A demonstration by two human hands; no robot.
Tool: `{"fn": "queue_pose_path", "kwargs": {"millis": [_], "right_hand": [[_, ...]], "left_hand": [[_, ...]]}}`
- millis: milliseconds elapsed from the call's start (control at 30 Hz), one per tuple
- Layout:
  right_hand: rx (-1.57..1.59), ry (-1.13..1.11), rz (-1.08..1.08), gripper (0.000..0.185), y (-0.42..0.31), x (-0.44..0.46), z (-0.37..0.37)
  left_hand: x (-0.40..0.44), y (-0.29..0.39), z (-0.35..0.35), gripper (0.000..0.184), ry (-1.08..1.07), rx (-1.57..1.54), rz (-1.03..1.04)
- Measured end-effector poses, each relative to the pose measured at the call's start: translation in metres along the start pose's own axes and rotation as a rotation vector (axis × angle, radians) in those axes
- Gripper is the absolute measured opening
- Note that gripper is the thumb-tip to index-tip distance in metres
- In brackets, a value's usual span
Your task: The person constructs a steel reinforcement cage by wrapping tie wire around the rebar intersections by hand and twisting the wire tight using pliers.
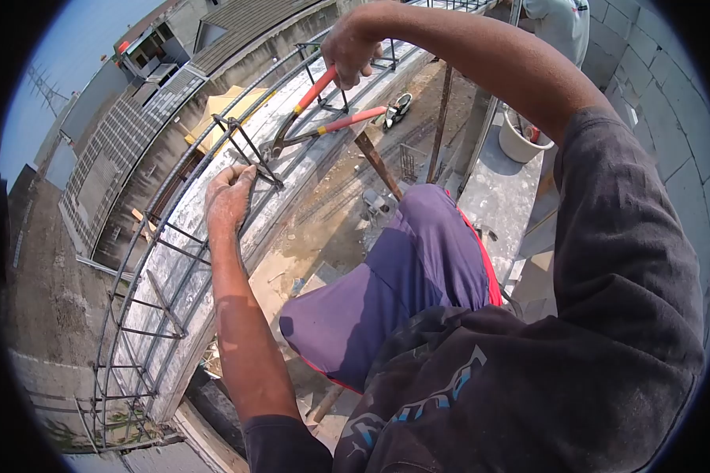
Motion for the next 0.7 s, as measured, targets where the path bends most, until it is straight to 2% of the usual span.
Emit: {"fn": "queue_pose_path", "kwargs": {"millis": [67,133,300,367,433,533,567,600,633,667,700], "right_hand": [[0.098,0.0,0.021,0.03,-0.007,-0.029,-0.012],[0.281,0.032,-0.041,0.031,0.02,-0.049,0.009],[0.689,0.181,-0.141,0.037,0.092,-0.128,0.087],[1.015,0.182,-0.106,0.046,0.116,-0.159,0.142],[1.333,0.288,0.099,0.05,0.122,-0.194,0.2],[1.641,0.33,0.304,0.05,0.131,-0.232,0.283],[1.741,0.365,0.387,0.052,0.13,-0.239,0.307],[1.735,0.335,0.544,0.042,0.13,-0.245,0.321],[1.745,0.332,0.659,0.037,0.138,-0.245,0.352],[1.761,0.34,0.738,0.033,0.137,-0.245,0.365],[1.783,0.317,0.856,0.029,0.147,-0.236,0.395]], "left_hand": [[-0.001,0.001,-0.001,0.043,0.0,0.001,0.002],[-0.004,0.004,-0.002,0.045,-0.011,-0.006,-0.025],[-0.003,0.017,-0.006,0.056,-0.064,0.058,-0.171],[0.002,0.015,-0.003,0.06,-0.107,0.075,-0.235],[0.007,0.02,0.002,0.061,-0.142,0.12,-0.268],[0.005,0.028,0.001,0.051,-0.111,-0.136,-0.252],[0.012,0.015,0.004,0.046,-0.161,-0.163,-0.212],[0.015,0.006,0.008,0.04,-0.243,-0.38,-0.223],[0.009,0.013,0.004,0.037,-0.291,-0.465,-0.19],[0.011,0.01,0.002,0.035,-0.314,-0.468,-0.261],[0.016,0.005,0.002,0.035,-0.313,-0.425,-0.195]]}}
Point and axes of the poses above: each hand's wrist, its own x-axis towards the middle knuckle, its own z-axis out of the palm, y = z × x, the point moved 2 cm from there along x, towards the middle knuckle, and after that the axes turned 3 degrees about x, right-handed, at the moved point
